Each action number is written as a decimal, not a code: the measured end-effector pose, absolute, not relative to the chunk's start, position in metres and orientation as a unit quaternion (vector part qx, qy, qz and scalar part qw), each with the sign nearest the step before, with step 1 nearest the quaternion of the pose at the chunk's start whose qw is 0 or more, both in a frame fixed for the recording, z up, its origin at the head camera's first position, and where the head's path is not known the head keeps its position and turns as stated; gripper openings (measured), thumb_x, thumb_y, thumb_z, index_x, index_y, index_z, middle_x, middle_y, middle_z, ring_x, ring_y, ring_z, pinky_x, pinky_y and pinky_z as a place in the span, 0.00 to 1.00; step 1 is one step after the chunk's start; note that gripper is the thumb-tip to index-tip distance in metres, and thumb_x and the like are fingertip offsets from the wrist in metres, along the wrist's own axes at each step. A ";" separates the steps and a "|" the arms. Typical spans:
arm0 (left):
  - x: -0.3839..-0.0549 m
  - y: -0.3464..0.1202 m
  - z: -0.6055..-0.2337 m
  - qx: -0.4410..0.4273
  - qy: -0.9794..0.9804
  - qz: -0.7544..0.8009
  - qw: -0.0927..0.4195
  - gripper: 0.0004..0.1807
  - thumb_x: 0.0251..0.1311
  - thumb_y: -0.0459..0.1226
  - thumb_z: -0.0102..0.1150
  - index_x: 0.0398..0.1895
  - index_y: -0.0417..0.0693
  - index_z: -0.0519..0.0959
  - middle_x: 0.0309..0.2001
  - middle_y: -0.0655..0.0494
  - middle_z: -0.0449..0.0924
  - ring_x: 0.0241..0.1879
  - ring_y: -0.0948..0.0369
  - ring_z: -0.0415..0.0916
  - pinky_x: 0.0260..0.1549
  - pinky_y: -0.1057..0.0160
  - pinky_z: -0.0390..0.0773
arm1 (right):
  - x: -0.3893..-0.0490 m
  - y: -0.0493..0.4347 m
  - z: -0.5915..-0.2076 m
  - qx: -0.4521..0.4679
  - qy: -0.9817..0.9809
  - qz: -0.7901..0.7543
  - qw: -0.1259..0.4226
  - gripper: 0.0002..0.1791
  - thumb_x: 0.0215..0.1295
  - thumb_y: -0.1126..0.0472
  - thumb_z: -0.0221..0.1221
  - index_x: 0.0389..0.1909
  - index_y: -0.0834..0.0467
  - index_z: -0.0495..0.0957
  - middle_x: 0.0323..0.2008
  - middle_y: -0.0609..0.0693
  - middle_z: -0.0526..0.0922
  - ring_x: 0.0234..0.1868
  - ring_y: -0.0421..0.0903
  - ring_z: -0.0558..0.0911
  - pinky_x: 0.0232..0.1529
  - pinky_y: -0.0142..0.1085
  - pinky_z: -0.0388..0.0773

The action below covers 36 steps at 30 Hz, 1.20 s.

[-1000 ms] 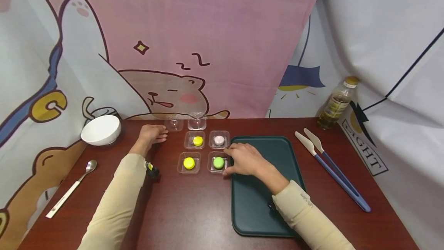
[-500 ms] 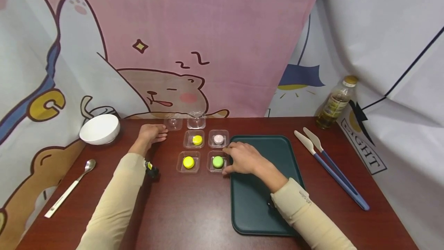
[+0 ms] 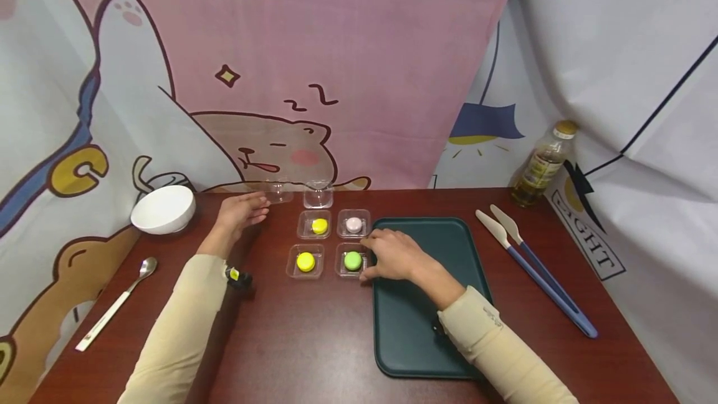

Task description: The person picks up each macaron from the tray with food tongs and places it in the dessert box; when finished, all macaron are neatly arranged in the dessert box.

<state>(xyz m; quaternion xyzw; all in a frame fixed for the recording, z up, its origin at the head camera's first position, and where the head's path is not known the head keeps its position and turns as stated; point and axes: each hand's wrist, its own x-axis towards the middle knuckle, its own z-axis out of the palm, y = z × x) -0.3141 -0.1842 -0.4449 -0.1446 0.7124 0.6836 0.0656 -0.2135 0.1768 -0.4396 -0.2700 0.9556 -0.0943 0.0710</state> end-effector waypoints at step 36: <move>-0.239 -0.077 -0.409 0.034 0.698 0.705 0.123 0.21 0.66 0.27 0.59 0.62 0.34 0.78 0.50 0.30 0.84 0.30 0.62 0.87 0.49 0.44 0.83 | -0.223 0.187 -0.424 -0.267 0.933 -0.241 0.014 0.33 0.67 0.43 0.64 0.65 0.60 0.77 0.53 0.53 0.86 0.48 0.46 0.86 0.47 0.45 0.83</move>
